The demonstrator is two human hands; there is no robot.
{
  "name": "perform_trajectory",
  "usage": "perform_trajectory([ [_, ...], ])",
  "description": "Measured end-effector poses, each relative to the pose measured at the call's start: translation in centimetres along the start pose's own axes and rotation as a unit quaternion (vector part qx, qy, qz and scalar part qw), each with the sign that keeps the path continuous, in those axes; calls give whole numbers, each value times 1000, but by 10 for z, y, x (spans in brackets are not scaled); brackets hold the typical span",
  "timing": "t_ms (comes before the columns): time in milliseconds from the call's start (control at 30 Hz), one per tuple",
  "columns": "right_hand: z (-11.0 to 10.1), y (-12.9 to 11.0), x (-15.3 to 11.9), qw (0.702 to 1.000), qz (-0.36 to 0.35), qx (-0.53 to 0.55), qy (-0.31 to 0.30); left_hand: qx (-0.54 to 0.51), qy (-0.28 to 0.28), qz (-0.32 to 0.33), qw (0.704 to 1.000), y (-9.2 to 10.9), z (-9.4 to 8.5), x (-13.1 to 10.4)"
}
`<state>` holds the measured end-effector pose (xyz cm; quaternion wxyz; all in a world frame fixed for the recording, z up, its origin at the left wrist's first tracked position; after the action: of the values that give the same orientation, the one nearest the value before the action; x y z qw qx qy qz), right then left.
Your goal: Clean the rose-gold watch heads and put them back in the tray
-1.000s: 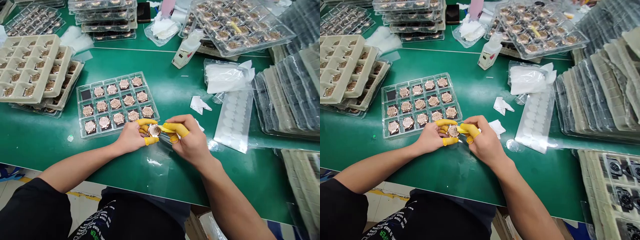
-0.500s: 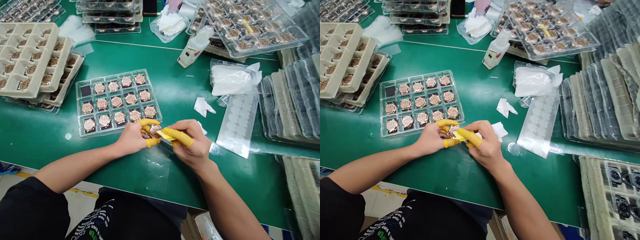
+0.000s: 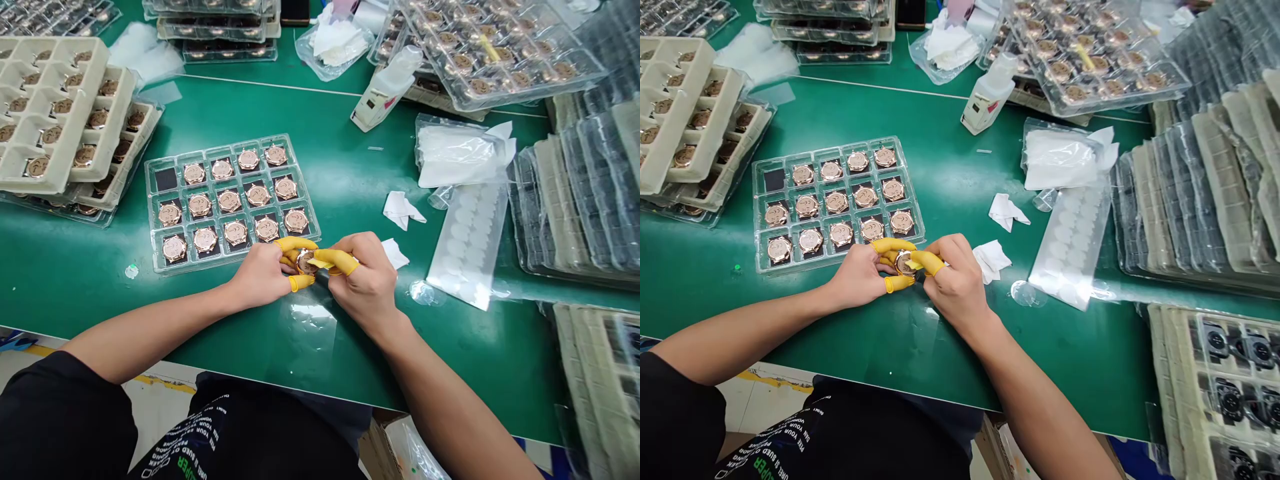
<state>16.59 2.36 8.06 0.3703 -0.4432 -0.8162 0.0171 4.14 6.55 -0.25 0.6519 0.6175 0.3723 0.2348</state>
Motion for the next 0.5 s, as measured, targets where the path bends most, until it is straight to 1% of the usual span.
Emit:
perform_trajectory([
  [100, 2, 1, 1, 1000, 11, -10, 16, 8, -1, 10, 1000, 2, 0, 0],
  [200, 2, 5, 0, 998, 38, -32, 29, 3, 2, 7, 1000, 0, 0, 0],
  [300, -2, 10, -1, 998, 54, -13, 29, 10, 14, 11, 1000, 0, -1, -1],
  [367, -4, 11, -2, 999, 37, 20, 7, 15, 26, 16, 999, 1, -3, -1],
  [433, -3, 8, -2, 999, 11, 38, -31, 13, 30, 14, 999, 1, -4, -2],
  [500, 1, 7, -2, 996, 3, 41, -74, 9, 25, 11, 1000, 1, -3, -1],
])
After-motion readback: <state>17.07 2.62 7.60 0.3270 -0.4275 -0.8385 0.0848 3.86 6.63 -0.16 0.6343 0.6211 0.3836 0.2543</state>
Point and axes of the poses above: each hand's wrist, its own x-axis towards the middle knuckle, its own z-axis out of the palm, y = z × x, the point moved 9 cm from there along x, towards the middle knuckle, and after that the axes turned 8 degrees about -y, right-handed, at the moved point
